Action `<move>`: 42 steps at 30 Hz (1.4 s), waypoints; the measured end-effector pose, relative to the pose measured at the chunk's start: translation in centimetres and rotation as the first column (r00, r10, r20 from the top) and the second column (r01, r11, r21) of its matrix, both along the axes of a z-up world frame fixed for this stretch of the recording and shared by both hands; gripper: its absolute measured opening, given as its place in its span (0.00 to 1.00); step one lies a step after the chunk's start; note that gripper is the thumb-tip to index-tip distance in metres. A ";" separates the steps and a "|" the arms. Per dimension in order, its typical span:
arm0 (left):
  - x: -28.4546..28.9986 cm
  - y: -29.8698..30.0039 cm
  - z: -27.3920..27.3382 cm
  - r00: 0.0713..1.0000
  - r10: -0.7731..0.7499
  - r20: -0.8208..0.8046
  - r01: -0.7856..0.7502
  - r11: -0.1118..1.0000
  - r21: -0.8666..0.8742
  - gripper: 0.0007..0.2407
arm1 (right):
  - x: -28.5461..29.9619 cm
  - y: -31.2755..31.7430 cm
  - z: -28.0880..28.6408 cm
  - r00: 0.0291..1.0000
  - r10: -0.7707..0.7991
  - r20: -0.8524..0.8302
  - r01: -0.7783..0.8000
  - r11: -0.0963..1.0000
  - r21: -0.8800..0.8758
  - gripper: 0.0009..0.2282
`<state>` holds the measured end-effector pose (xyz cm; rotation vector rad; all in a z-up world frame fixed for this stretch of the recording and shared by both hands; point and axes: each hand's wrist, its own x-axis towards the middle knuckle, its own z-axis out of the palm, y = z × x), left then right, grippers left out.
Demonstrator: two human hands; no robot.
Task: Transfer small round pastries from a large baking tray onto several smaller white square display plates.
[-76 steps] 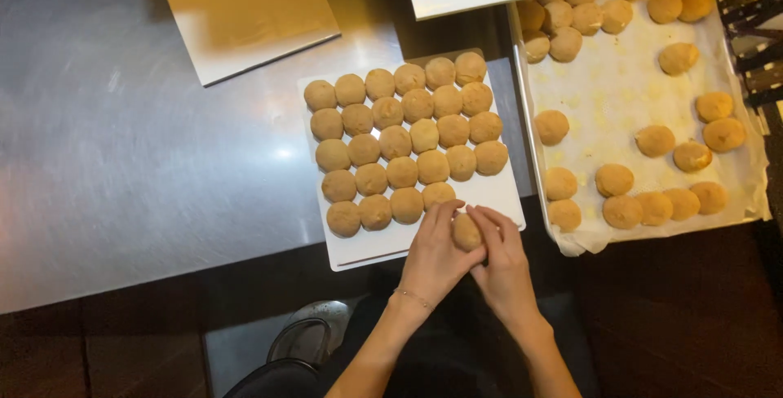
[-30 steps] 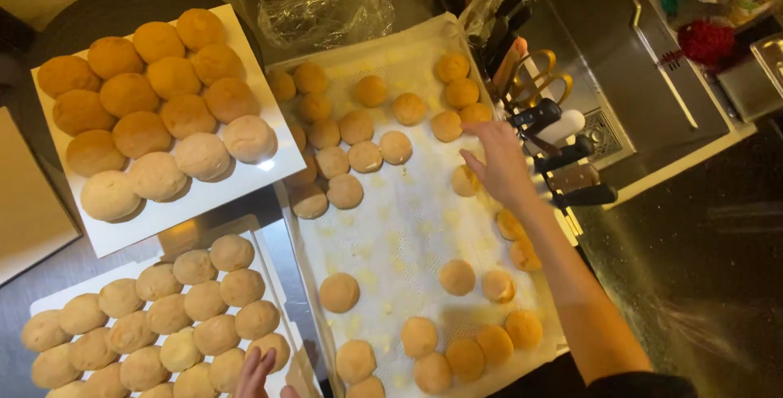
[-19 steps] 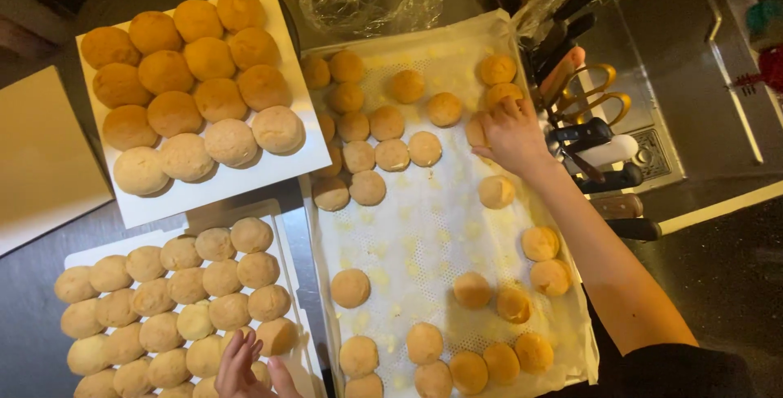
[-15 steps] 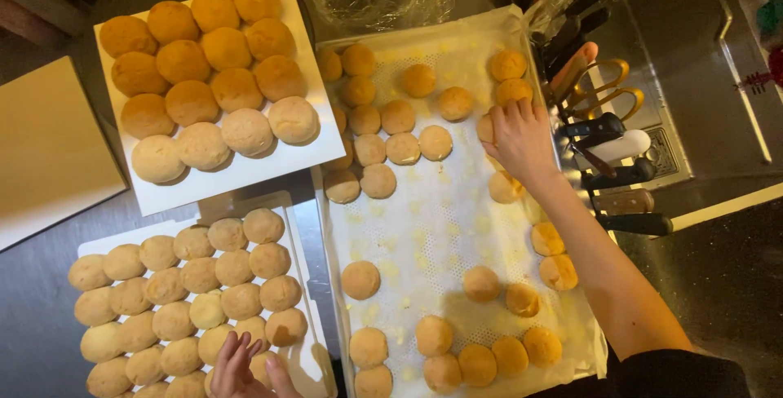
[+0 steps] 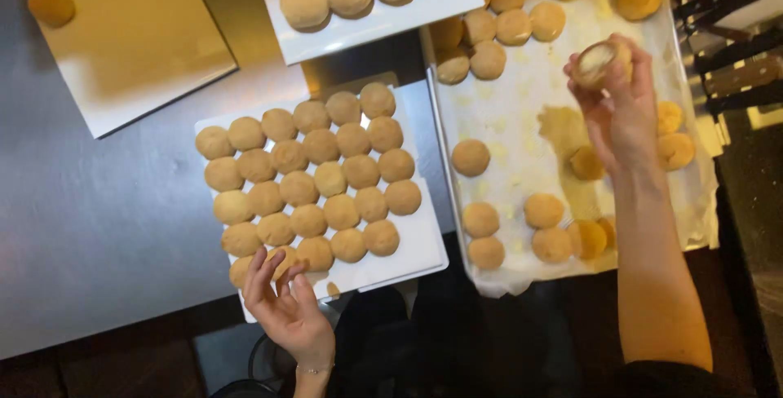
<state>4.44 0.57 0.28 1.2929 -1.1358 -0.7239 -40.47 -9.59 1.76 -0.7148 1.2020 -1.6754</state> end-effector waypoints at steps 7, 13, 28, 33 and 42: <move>6.1 2.3 -0.3 0.975 -0.205 0.089 0.198 0.977 0.076 0.19 | 20.7 11.0 -2.0 0.652 0.331 -0.682 -0.157 0.939 0.306 0.28; 7.6 3.2 -1.0 0.952 -0.238 0.193 0.218 0.969 0.120 0.17 | 23.9 11.9 -5.2 0.362 0.248 -0.898 -0.143 0.967 0.210 0.32; 12.3 3.7 -4.3 0.998 -0.005 0.057 -0.001 0.993 0.117 0.14 | 24.7 12.9 -5.8 0.283 0.214 -0.935 -0.031 0.976 0.214 0.26; 4.5 2.9 -3.6 0.783 -0.418 0.460 0.456 0.889 0.031 0.16 | 25.3 13.1 -6.0 0.385 0.184 -0.904 -0.030 0.982 0.187 0.26; -1.6 -1.5 -7.9 0.578 -0.247 0.777 0.478 0.875 -0.077 0.24 | 25.1 13.1 -5.8 0.388 0.199 -0.900 -0.051 0.979 0.195 0.28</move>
